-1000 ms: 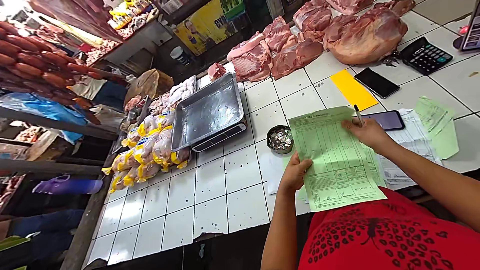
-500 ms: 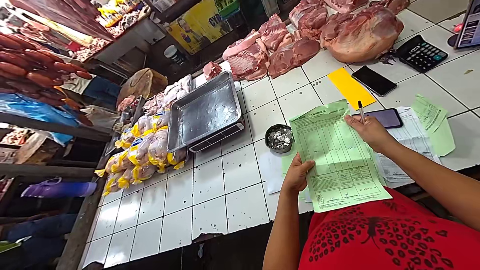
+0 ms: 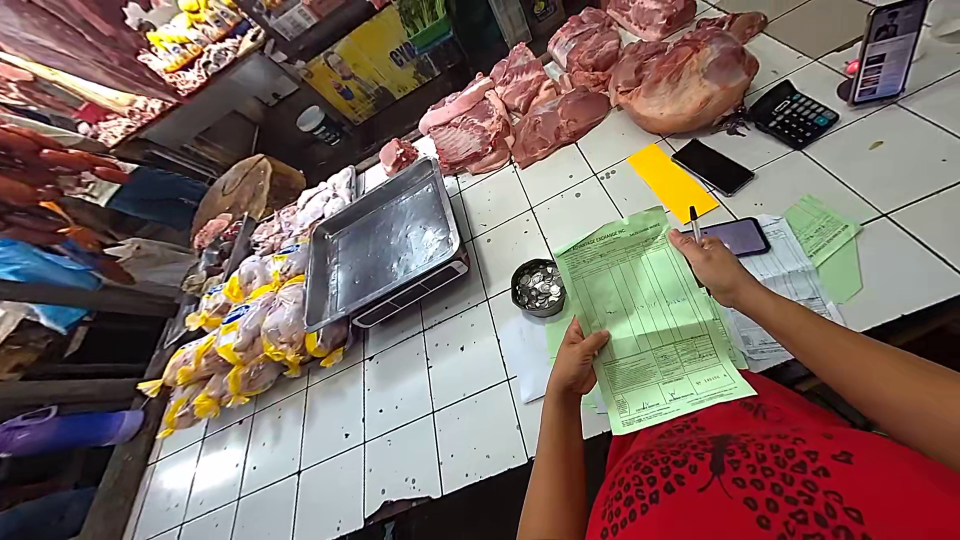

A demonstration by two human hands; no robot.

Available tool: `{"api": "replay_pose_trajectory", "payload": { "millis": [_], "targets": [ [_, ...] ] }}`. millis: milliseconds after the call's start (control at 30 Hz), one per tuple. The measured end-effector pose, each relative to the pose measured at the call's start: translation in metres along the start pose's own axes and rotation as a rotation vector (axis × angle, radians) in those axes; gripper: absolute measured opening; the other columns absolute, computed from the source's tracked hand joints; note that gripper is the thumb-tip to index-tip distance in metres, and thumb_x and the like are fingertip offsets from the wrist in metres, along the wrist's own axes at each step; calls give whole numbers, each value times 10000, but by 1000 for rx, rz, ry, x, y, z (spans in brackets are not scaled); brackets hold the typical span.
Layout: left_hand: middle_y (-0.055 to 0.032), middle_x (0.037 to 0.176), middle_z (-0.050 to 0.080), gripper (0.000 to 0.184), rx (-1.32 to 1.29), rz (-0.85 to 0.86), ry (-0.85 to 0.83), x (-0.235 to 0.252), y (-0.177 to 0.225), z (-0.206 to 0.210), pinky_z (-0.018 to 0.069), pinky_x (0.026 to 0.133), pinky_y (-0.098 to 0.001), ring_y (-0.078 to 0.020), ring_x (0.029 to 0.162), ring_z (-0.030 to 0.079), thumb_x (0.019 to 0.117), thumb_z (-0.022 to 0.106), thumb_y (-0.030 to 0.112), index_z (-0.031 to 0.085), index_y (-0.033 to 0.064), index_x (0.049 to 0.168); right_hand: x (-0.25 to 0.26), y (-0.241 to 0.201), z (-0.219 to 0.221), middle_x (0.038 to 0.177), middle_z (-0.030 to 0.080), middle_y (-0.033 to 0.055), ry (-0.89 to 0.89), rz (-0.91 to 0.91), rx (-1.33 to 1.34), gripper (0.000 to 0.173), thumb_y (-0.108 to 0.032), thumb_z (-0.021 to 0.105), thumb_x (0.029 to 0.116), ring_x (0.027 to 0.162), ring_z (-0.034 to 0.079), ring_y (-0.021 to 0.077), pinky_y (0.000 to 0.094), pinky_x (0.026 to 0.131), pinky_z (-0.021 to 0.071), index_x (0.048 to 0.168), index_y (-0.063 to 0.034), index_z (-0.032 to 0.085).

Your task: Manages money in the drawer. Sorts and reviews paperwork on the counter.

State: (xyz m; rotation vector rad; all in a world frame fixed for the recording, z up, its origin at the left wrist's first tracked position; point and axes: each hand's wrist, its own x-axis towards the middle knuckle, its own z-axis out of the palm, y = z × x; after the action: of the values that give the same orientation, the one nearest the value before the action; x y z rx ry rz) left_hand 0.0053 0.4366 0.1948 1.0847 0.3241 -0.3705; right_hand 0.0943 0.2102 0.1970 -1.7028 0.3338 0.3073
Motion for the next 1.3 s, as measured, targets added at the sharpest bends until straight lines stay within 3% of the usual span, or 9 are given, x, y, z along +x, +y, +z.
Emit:
{"api": "replay_pose_trajectory", "payload": {
  "millis": [433,500,567,633,700,833,933,1033,1300],
  "targets": [
    [-26,943,725,354,18,-17,28,3,-4,4,623,765,-286,-109,812,736,958,389,-164,438,53,1234,2,7,-4,638,472,46,-12,2,46,519,-393,417,1112,584,495,131,312,597,435,748,-36,515],
    [-31,917,723,318,40,-19,93,7,-8,5,624,739,-283,-109,788,733,973,394,-151,455,47,1214,4,12,-2,695,536,51,-10,16,114,525,-388,342,1133,608,535,123,306,608,472,861,-8,582],
    [-48,910,687,277,75,-24,201,16,-20,4,614,717,-288,-108,773,711,997,402,-121,453,24,1227,4,22,-10,970,634,121,-88,40,170,657,-411,129,1140,827,625,177,351,771,533,1220,36,605],
    [-59,920,675,243,94,-18,277,30,-39,-1,609,721,-290,-104,777,700,1021,409,-88,459,5,1240,9,47,-24,951,633,149,-92,11,63,755,-432,7,1117,803,620,213,381,770,525,1343,23,565],
    [-64,942,672,237,95,-8,313,43,-62,-9,607,737,-288,-101,794,698,1037,410,-64,457,-5,1263,6,83,-40,780,598,119,24,-106,-198,679,-365,84,1137,664,576,219,400,711,511,1300,14,623],
    [-113,1038,636,279,172,55,389,65,-102,-23,588,784,-295,-111,861,675,1049,428,-36,432,-43,1328,-12,162,-85,1115,737,207,259,-397,-684,356,-256,494,1069,1079,698,398,604,953,504,1210,-9,708],
    [-241,1271,576,465,362,151,420,74,-117,-28,547,911,-314,-170,1050,637,1022,491,-55,343,-94,1461,-22,190,-116,1456,578,207,218,-210,-797,487,-384,592,1033,1472,401,421,686,1178,223,1380,-43,598],
    [-292,1329,551,591,470,209,420,75,-125,-21,531,970,-340,-230,1142,623,959,590,-80,309,-106,1478,-20,204,-142,1530,504,216,149,-122,-848,643,-499,615,999,1542,261,428,749,1189,38,1442,-38,539],
    [-314,1423,505,822,566,129,511,74,-140,4,485,1070,-391,-297,1286,568,860,704,-116,232,-88,1531,2,191,-197,1600,394,245,94,-51,-849,837,-573,777,849,1576,170,394,728,1200,30,1444,-41,526]
  ]
}}
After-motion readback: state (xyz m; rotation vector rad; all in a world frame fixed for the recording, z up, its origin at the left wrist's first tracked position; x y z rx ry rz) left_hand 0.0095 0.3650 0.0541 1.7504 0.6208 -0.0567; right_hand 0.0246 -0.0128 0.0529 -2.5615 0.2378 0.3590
